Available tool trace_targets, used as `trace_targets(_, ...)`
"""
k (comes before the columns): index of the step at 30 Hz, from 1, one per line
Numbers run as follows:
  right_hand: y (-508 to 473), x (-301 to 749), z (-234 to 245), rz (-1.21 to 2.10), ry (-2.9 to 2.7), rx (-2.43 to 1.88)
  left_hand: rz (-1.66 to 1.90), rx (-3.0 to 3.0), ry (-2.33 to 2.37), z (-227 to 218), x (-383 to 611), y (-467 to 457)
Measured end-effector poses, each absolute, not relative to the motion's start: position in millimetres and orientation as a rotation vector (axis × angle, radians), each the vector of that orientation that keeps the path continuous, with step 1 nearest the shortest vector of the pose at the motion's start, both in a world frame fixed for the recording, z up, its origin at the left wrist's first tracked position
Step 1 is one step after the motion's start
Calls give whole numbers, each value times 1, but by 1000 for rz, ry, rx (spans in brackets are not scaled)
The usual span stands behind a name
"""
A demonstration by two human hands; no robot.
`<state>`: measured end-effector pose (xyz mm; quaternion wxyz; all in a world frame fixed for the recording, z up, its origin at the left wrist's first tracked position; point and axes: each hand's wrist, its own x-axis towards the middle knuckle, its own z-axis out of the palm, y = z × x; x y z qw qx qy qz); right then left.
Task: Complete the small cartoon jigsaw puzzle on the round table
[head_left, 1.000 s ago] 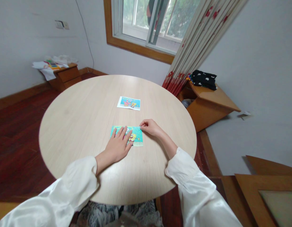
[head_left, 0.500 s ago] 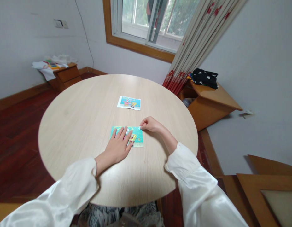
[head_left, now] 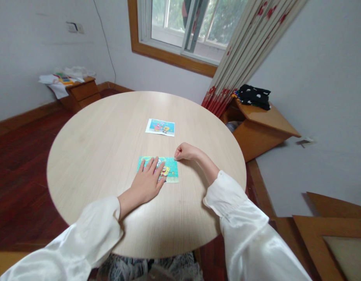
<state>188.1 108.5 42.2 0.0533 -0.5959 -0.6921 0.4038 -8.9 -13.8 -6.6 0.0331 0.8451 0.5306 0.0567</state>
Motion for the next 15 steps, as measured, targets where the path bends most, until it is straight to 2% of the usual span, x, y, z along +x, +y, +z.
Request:
trace_targets(10, 92, 194, 29, 1066, -2036, -1722, 325, 2559, 1618, -8, -9, -12)
trace_targets(15, 62, 202, 19, 881, -1939, -1641, 576, 2504, 1563, -11, -13, -12)
